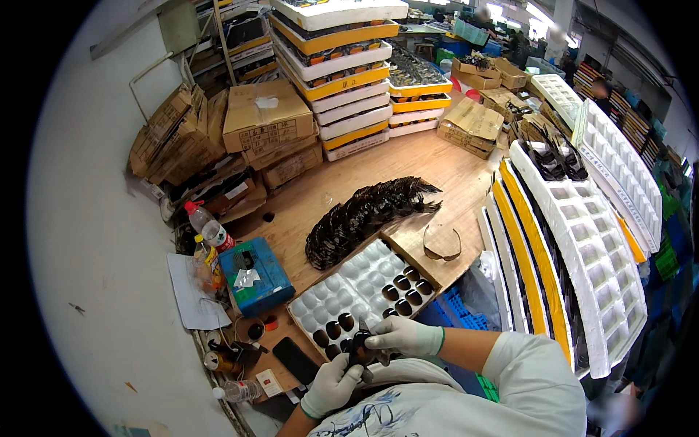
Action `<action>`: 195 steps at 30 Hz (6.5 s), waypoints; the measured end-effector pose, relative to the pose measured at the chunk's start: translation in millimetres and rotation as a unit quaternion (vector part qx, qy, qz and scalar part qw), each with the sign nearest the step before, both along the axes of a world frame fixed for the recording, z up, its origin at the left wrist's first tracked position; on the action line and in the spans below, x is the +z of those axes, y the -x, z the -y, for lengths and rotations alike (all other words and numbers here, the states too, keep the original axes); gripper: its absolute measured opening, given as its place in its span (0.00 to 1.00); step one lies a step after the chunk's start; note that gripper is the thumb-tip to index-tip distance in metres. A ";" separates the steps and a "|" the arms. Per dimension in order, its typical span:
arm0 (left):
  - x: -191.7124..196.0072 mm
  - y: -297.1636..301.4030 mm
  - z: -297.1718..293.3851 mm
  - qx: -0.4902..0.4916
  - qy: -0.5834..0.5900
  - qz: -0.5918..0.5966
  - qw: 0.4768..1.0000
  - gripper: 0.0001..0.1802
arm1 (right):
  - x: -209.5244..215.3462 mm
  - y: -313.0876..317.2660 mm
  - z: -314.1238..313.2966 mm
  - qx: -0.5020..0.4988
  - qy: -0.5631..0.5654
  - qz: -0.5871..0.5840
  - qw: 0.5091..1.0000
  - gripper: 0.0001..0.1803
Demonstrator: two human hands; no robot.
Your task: The person assembles sunglasses by inserting lenses into frames one at a time. They pick up a lens, fit it into a frame, and place the completed pair into a tray, repeating this process throughout the clip.
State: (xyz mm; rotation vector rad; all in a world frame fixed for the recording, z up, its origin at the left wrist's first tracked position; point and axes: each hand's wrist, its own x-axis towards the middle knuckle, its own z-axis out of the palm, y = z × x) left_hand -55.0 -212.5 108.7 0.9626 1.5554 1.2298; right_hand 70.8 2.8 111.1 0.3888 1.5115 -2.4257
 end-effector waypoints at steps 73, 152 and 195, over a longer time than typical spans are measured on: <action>-176.2 -3.4 -221.7 -0.165 0.347 -0.344 0.857 0.33 | -42.1 1.5 -162.5 -0.109 -0.364 -0.078 0.922 0.31; -64.8 32.3 -113.6 0.130 0.038 -0.016 0.991 0.16 | -51.2 3.9 -99.0 0.011 -0.618 0.176 0.766 0.15; -39.2 27.4 26.5 0.213 0.023 -0.050 0.975 0.18 | -186.4 126.9 4.7 0.137 -0.720 0.099 0.674 0.21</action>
